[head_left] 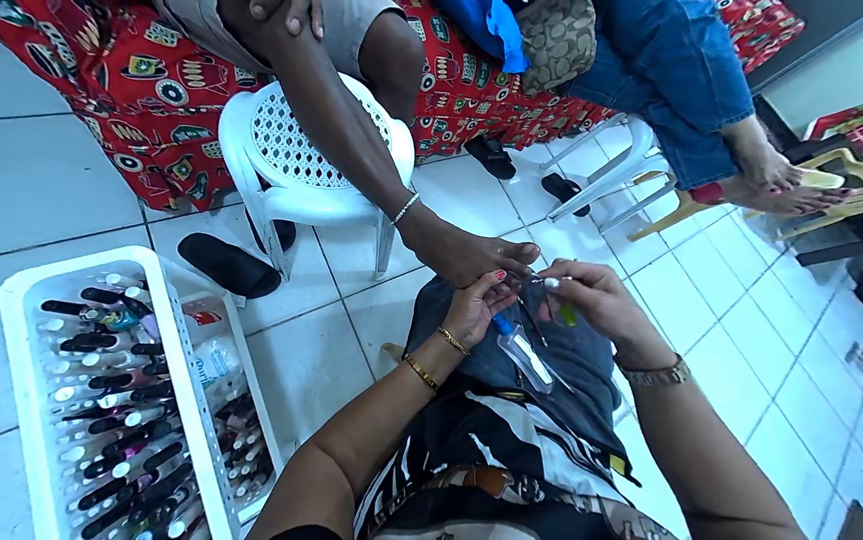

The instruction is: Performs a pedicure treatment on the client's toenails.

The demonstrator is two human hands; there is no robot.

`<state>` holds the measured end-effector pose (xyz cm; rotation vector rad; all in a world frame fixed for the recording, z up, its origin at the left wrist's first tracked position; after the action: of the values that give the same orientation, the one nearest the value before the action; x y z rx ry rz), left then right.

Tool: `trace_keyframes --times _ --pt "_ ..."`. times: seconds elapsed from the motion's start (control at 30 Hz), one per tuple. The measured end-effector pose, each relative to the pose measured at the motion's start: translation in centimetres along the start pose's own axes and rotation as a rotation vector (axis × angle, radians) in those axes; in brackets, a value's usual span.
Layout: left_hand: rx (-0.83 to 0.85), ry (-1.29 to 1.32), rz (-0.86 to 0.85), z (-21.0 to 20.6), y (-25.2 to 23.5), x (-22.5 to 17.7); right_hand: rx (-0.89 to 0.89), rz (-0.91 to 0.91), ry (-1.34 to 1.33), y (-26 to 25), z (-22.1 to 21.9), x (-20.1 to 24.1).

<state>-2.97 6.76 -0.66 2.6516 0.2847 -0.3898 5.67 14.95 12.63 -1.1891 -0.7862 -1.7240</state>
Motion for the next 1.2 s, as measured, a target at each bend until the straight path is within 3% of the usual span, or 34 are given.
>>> trace_keyframes --times 0.13,0.23,0.4,0.47,0.53,0.7,0.8,1.2 --pt "0.021 -0.014 -0.023 0.0 -0.1 0.1 -0.056 0.245 -0.329 -2.3 -2.2 0.4" --pt "0.036 -0.037 -0.041 -0.2 0.2 0.1 0.027 0.137 -0.232 -2.3 -4.0 -3.4" --pt "-0.011 -0.037 -0.005 -0.2 0.1 0.0 0.005 -0.052 -0.32 0.7 -2.0 -4.1" --pt "-0.039 -0.056 -0.013 -0.2 -0.1 0.0 0.007 -0.095 -0.198 1.4 -1.3 -4.0" --pt "-0.064 -0.071 -0.031 0.0 -0.2 0.1 -0.015 -0.112 0.09 1.9 -1.1 -3.4" --pt "-0.081 -0.072 -0.059 0.1 0.0 0.2 -0.167 -0.012 0.646 2.3 -2.1 -1.8" --pt "-0.091 -0.071 -0.059 0.2 0.0 0.3 -0.233 0.051 0.753 2.1 -2.5 -1.3" --pt "-0.108 -0.051 -0.041 0.2 -0.1 0.4 -0.26 0.029 0.887 1.8 -2.9 -0.8"
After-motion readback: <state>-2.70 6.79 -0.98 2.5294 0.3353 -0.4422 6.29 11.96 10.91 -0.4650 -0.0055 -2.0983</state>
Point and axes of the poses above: each hand's wrist, its own y-axis away from the middle knuckle, its own z-axis out of the back of the hand, x = y × z, the point moved 6 cm from there along -y, towards the middle knuckle, and after that the axes turned 3 degrees about z, right-handed, at the moved point
